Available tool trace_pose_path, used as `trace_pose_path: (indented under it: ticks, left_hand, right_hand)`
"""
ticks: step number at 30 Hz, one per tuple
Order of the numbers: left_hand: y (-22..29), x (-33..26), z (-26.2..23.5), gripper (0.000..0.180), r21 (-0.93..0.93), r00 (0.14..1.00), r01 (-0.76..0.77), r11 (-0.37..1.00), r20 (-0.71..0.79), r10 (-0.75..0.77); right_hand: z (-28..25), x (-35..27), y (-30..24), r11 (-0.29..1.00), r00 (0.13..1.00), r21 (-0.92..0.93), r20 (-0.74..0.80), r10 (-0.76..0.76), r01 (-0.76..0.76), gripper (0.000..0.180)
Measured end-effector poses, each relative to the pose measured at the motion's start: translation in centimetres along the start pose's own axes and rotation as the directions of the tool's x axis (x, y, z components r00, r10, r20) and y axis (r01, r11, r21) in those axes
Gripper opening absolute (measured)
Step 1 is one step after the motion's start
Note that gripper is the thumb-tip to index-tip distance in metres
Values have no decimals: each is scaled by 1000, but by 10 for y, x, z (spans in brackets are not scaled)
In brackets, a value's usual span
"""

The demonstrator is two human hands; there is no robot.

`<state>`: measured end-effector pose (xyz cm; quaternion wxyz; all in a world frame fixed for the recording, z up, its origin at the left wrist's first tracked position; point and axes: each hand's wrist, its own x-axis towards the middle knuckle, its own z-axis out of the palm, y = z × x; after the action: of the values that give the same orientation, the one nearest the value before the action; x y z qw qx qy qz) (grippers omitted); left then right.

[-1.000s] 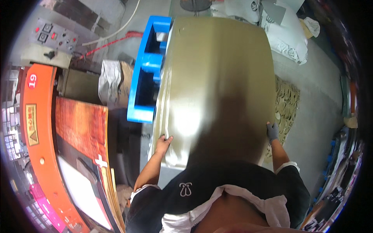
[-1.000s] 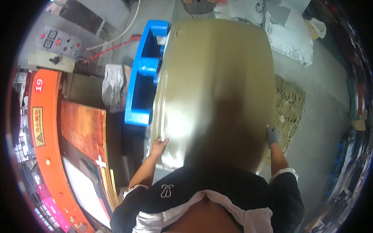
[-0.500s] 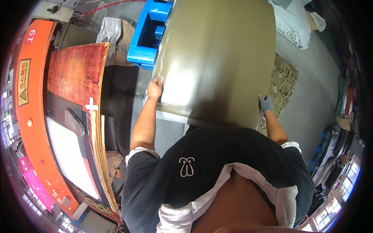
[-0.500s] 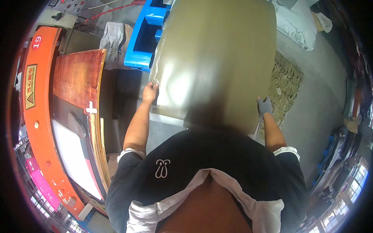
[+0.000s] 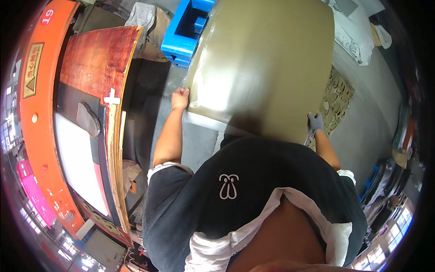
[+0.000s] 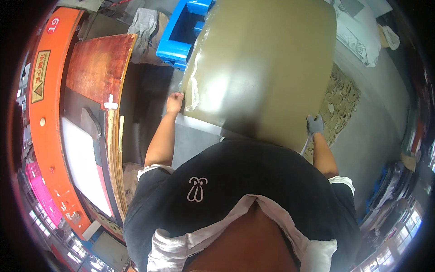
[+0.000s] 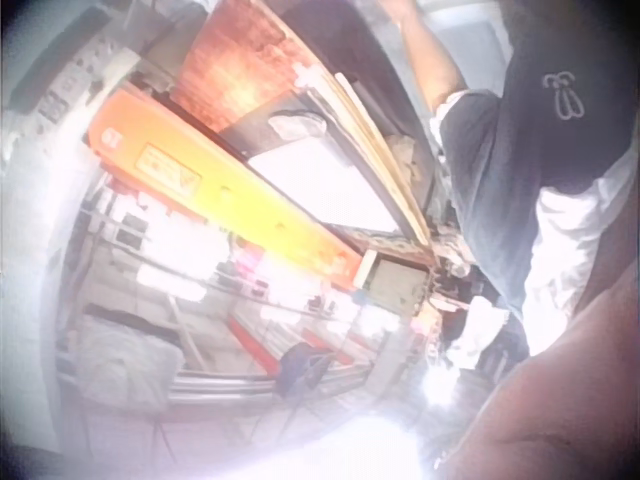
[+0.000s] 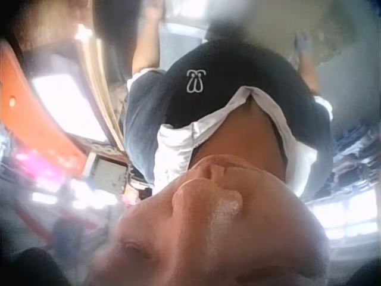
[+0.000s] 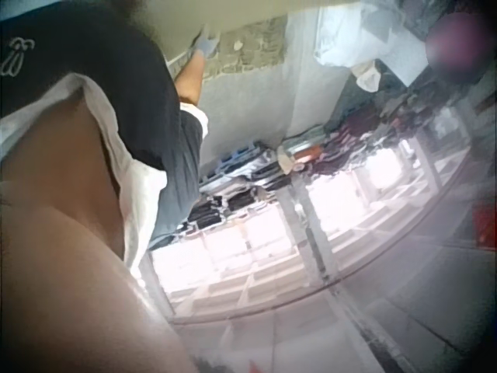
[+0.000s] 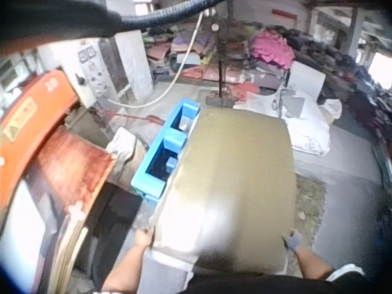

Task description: The person removes olive-green cutouts from a machine, stacks them on a nearby pallet, then gathers the cutouts and places them into a plastic bag. The person handles the cutouts one by one and folds the bag after filling it.

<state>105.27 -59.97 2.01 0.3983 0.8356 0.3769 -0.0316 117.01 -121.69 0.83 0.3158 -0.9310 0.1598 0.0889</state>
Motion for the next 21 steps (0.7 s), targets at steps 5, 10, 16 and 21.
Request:
trace_pose_path:
  ticks: [5,10,16,21]
  left_hand:
    - [-45,-39,3,40,-20,981,108,994,-157,-110]
    - [-39,-78,33,43,-603,850,494,627,182,-494]
    - [-11,-86,44,50,-892,768,441,99,318,-555]
    - [5,-104,55,43,-904,759,428,-8,364,-540]
  right_hand:
    - [2,2,1,993,1000,-122,-3,3,-3,54]
    - [-5,-3,3,991,998,-128,-56,23,-30,59]
    - [-35,-3,13,946,939,145,232,253,-291,50]
    - [-38,-8,14,755,862,451,412,297,-476,39]
